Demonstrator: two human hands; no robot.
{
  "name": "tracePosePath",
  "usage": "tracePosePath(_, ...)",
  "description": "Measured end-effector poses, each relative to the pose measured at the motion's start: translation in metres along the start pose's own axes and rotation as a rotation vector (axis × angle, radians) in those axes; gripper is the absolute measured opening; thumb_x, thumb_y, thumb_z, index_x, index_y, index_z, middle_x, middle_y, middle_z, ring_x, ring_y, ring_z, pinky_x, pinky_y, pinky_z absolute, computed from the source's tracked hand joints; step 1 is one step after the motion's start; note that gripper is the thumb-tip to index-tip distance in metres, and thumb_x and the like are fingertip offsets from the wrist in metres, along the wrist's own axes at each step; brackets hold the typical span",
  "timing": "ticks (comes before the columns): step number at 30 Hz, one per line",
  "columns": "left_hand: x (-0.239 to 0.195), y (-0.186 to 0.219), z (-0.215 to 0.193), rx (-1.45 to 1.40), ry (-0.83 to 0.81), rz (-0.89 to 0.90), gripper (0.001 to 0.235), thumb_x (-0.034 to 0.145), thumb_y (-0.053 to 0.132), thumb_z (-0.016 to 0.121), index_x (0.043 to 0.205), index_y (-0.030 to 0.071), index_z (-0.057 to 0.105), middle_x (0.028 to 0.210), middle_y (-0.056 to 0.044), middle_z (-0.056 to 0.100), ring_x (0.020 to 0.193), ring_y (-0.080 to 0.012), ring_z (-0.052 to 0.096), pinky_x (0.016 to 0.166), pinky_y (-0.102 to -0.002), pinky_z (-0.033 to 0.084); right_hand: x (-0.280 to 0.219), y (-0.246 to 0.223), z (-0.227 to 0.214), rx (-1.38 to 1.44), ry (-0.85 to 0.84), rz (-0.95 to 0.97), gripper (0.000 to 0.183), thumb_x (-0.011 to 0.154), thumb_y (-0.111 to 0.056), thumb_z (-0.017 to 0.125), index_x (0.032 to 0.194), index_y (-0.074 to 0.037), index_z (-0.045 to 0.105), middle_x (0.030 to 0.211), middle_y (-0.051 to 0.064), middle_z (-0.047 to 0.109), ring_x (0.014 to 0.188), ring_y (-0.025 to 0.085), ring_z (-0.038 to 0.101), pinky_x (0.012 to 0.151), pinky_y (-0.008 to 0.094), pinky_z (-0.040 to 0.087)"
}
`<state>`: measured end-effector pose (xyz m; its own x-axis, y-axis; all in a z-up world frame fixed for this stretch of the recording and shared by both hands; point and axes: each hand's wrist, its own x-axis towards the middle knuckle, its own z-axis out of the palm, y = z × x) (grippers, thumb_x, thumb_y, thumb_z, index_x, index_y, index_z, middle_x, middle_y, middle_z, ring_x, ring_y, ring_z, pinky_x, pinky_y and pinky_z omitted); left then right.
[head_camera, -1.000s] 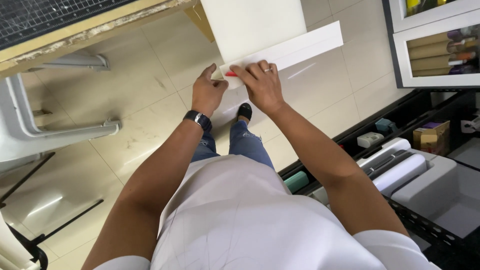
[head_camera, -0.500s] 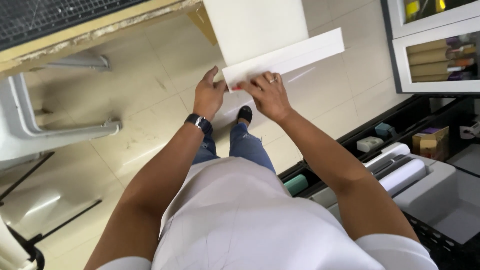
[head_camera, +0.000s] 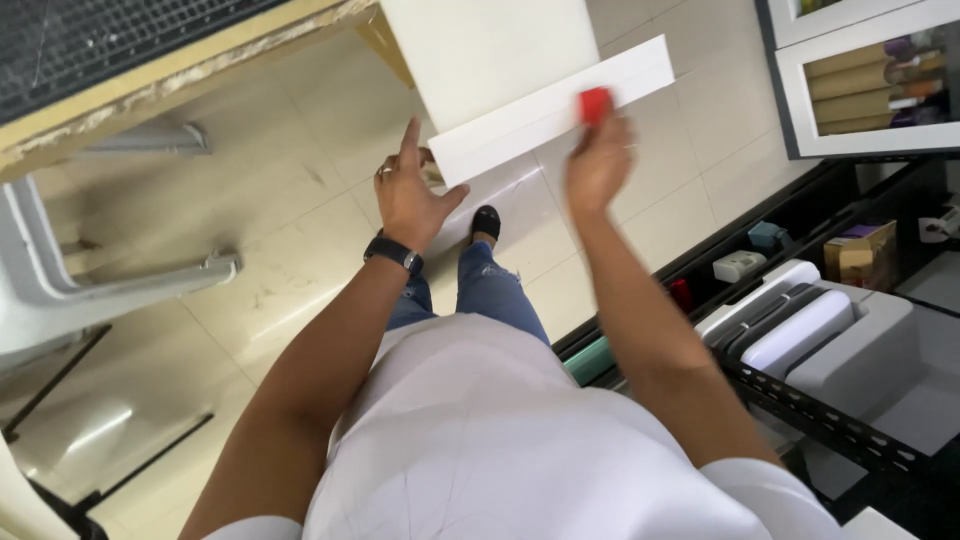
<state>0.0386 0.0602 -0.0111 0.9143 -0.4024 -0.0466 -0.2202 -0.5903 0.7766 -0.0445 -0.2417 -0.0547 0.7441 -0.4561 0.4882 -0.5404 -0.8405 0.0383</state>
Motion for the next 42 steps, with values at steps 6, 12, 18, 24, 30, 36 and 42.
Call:
tracePosePath(6,0.006,0.002,0.016,-0.119,0.021,0.000,0.118,0.073,0.024,0.096,0.164,0.015,0.021,0.106,-0.020,0.075,0.106,-0.0445,0.071,0.104,-0.055,0.051,-0.031,-0.125,-0.098,0.289,-0.149,-0.328,0.051,0.099,-0.015,0.051,0.150,-0.018,0.051,0.101,0.010,0.066,0.090,0.035,0.062,0.074,0.050,0.047)
tracePosePath(12,0.000,0.003,0.017,-0.062,0.031,0.000,0.119,0.080,0.035,0.093,0.167,0.028,0.011,0.104,-0.012,0.076,0.097,-0.0357,0.075,0.093,-0.047,0.057,0.003,0.001,0.002,-0.012,-0.009,-0.003,0.055,0.096,-0.016,0.062,0.150,-0.015,0.048,0.116,0.014,0.065,0.095,0.038,0.063,0.071,0.050,0.046)
tracePosePath(18,0.006,-0.004,0.015,-0.003,-0.058,-0.073,0.117,0.078,0.044,0.091,0.165,0.034,0.013,0.099,-0.011,0.078,0.096,-0.0382,0.075,0.093,-0.052,0.057,-0.049,-0.127,-0.083,0.210,-0.181,-0.319,0.056,0.100,-0.016,0.042,0.156,-0.024,0.046,0.107,0.006,0.065,0.095,0.031,0.062,0.075,0.047,0.046)
tracePosePath(24,-0.001,-0.001,0.010,-0.018,0.011,-0.026,0.113,0.080,0.042,0.091,0.165,0.031,0.017,0.104,-0.007,0.078,0.098,-0.0323,0.076,0.092,-0.046,0.060,0.023,0.021,0.000,-0.051,-0.087,0.116,0.062,0.095,-0.018,0.069,0.152,-0.020,0.043,0.113,0.008,0.061,0.100,0.034,0.061,0.075,0.050,0.049)
tracePosePath(30,-0.017,-0.019,-0.026,-0.014,0.021,-0.100,0.112,0.075,0.043,0.094,0.163,0.032,0.026,0.106,-0.014,0.077,0.103,-0.0362,0.073,0.095,-0.051,0.059,-0.059,-0.160,-0.110,0.344,-0.082,-0.390,0.045,0.102,-0.022,0.043,0.145,-0.026,0.057,0.096,0.000,0.052,0.085,0.025,0.054,0.073,0.041,0.044)
tracePosePath(36,-0.025,-0.027,-0.034,-0.146,0.020,-0.062,0.112,0.078,0.032,0.093,0.163,0.028,0.020,0.112,-0.015,0.076,0.109,-0.0310,0.074,0.085,-0.040,0.059,0.039,0.007,-0.020,-0.433,-0.187,-0.013,0.067,0.087,-0.004,0.057,0.151,-0.025,0.047,0.103,0.005,0.062,0.084,0.026,0.055,0.067,0.040,0.044)
tracePosePath(42,-0.029,-0.029,-0.049,-0.112,0.025,-0.115,0.111,0.077,0.036,0.090,0.163,0.027,0.021,0.111,-0.007,0.076,0.096,-0.0298,0.075,0.083,-0.041,0.057,-0.036,-0.119,-0.052,0.058,-0.172,-0.184,0.038,0.106,-0.015,0.050,0.143,-0.019,0.057,0.078,-0.001,0.052,0.067,0.020,0.054,0.062,0.041,0.042)
